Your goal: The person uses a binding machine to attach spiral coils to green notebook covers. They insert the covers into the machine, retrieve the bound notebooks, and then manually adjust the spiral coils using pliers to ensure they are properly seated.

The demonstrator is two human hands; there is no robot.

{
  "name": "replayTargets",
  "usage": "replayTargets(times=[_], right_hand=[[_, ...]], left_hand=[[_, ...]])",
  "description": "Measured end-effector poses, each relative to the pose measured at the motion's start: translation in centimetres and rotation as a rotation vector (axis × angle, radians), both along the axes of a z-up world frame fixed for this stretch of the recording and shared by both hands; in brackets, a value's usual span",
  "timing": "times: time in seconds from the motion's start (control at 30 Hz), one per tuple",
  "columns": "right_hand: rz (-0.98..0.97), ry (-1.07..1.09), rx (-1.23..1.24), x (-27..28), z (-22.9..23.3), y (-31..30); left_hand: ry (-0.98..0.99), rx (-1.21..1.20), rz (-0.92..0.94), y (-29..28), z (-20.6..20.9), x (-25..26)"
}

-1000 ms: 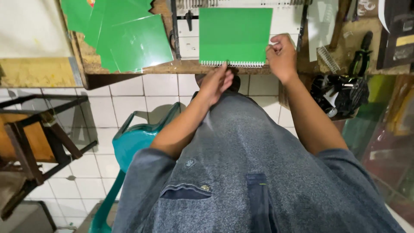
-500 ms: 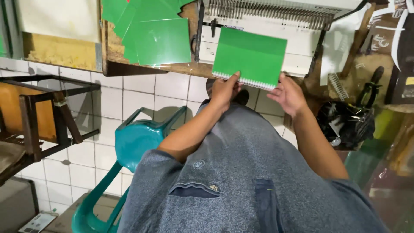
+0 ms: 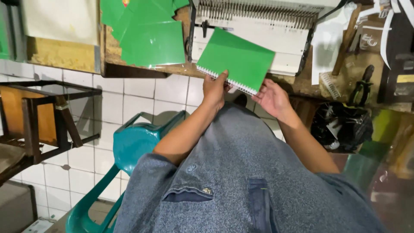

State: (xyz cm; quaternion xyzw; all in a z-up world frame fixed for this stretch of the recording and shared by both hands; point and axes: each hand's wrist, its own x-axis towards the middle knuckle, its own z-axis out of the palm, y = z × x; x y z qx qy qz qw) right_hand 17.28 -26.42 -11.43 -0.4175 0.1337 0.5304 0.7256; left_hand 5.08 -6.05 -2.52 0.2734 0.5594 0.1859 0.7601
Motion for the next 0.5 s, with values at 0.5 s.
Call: replayTargets(times=[0.5], right_hand=[[0.621, -1.436, -0.059, 23.1, 25.0, -10.9]], left_hand=[[-0.805, -0.525, -0.321, 0.4, 16.6, -3.6]])
